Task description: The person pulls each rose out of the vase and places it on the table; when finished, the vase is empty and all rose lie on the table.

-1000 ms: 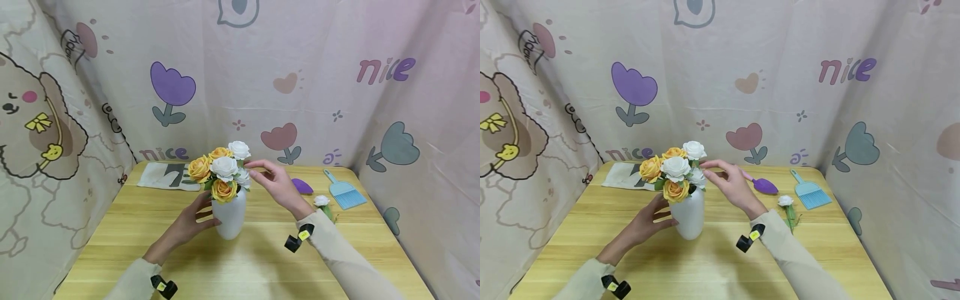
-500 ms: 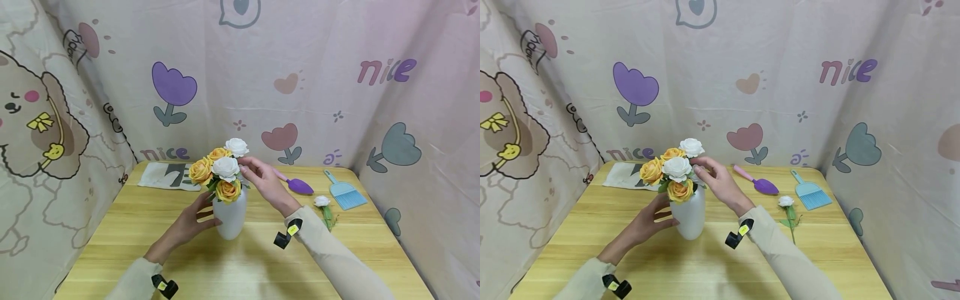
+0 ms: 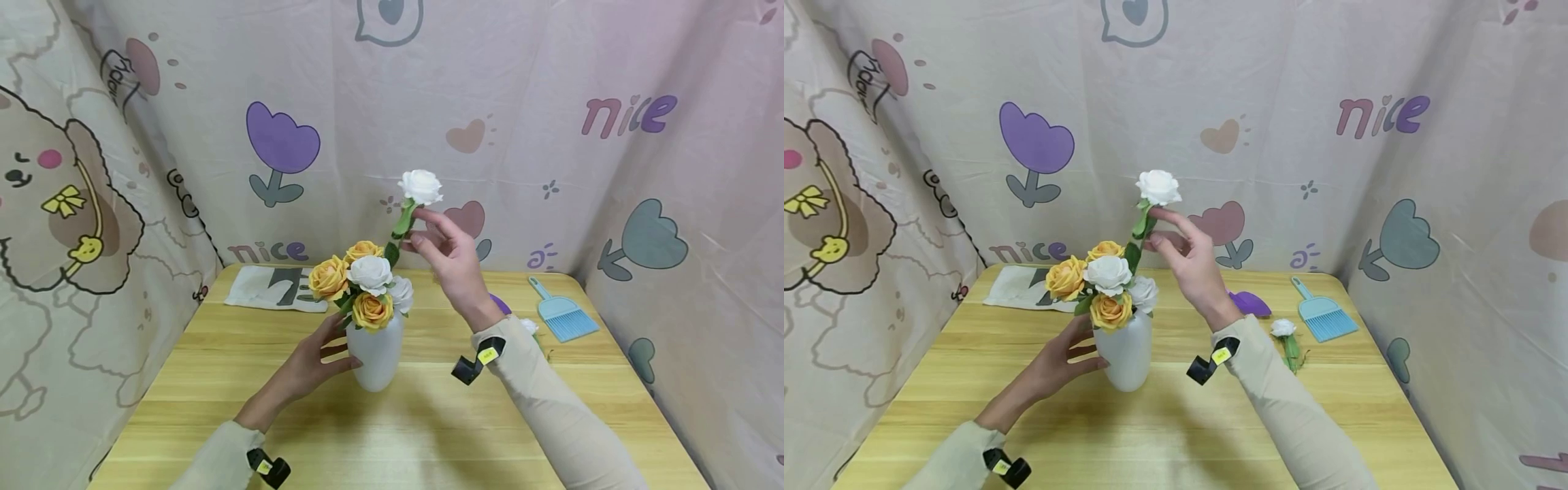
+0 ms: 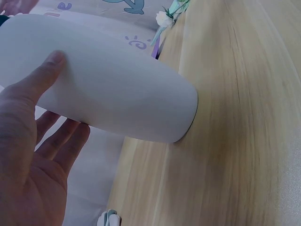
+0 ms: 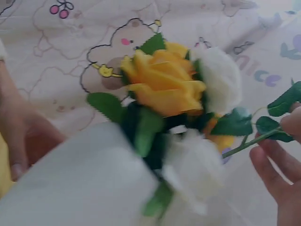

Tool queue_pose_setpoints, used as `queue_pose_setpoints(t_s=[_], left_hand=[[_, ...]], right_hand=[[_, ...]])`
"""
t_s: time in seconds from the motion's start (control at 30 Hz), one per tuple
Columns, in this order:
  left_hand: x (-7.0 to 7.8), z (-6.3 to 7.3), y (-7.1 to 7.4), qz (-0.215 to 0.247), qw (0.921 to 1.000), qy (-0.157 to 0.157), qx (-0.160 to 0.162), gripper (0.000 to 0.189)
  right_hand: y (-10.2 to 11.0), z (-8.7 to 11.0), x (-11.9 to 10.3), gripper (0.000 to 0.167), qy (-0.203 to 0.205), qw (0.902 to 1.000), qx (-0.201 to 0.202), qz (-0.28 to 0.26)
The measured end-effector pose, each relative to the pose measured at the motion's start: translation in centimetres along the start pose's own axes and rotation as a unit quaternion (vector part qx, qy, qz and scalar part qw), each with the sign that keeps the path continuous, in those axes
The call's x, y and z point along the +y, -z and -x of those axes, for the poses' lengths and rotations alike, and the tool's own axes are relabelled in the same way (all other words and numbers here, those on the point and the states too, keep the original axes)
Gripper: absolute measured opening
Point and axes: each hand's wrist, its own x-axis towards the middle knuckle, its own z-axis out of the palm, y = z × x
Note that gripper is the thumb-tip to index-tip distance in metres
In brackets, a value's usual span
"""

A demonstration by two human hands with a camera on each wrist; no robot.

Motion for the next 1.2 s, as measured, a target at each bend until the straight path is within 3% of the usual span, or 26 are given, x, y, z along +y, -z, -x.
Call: queue_pose_setpoints(t_s=[0.2, 0.37, 0.47, 0.57, 0.7, 0.87, 0.97, 1.1, 1.2], left_hand=[[0.2, 0.1, -0.1, -0.003, 0.9999, 0.014, 0.002, 0.094], [0.0, 0.1, 0.0, -0.002, 0.9998, 0.021, 0.006, 0.095], [0.0, 0.1, 0.0, 0.002, 0.9997, 0.022, 0.007, 0.095], [0.0, 0.0, 0.0, -0.001, 0.9998, 0.018, 0.004, 0.095], [0.1, -0.1, 0.0, 0.006, 0.9997, 0.025, 0.002, 0.096], [0.1, 0.0, 0.0, 0.005, 0.9996, 0.028, 0.005, 0.097], [0.1, 0.0, -0.1, -0.001, 0.9996, 0.026, 0.007, 0.097], [0.0, 0.0, 0.0, -0.007, 0.9999, 0.014, 0.004, 0.095], [0.0, 0.0, 0.0, -0.007, 0.9999, 0.008, 0.002, 0.093]], right_hand=[[1.7, -1.5, -1.6, 0.046, 0.067, 0.9917, 0.104, -0.035], [4.2, -2.9, -3.2, 0.046, 0.122, 0.9675, 0.19, -0.113], [6.2, -3.2, -4.5, 0.042, 0.132, 0.9522, 0.238, -0.139], [8.2, -2.6, -5.3, 0.04, 0.129, 0.9483, 0.261, -0.127], [10.6, -0.6, -5.1, 0.038, 0.086, 0.9602, 0.259, -0.061], [13.4, 3.0, -3.0, 0.04, -0.008, 0.974, 0.223, 0.04], [14.8, 5.4, -1.2, 0.041, -0.065, 0.9719, 0.195, 0.114], [16.3, 8.5, 1.5, 0.044, -0.125, 0.9588, 0.146, 0.209], [17.3, 10.7, 3.4, 0.046, -0.162, 0.9496, 0.114, 0.243]])
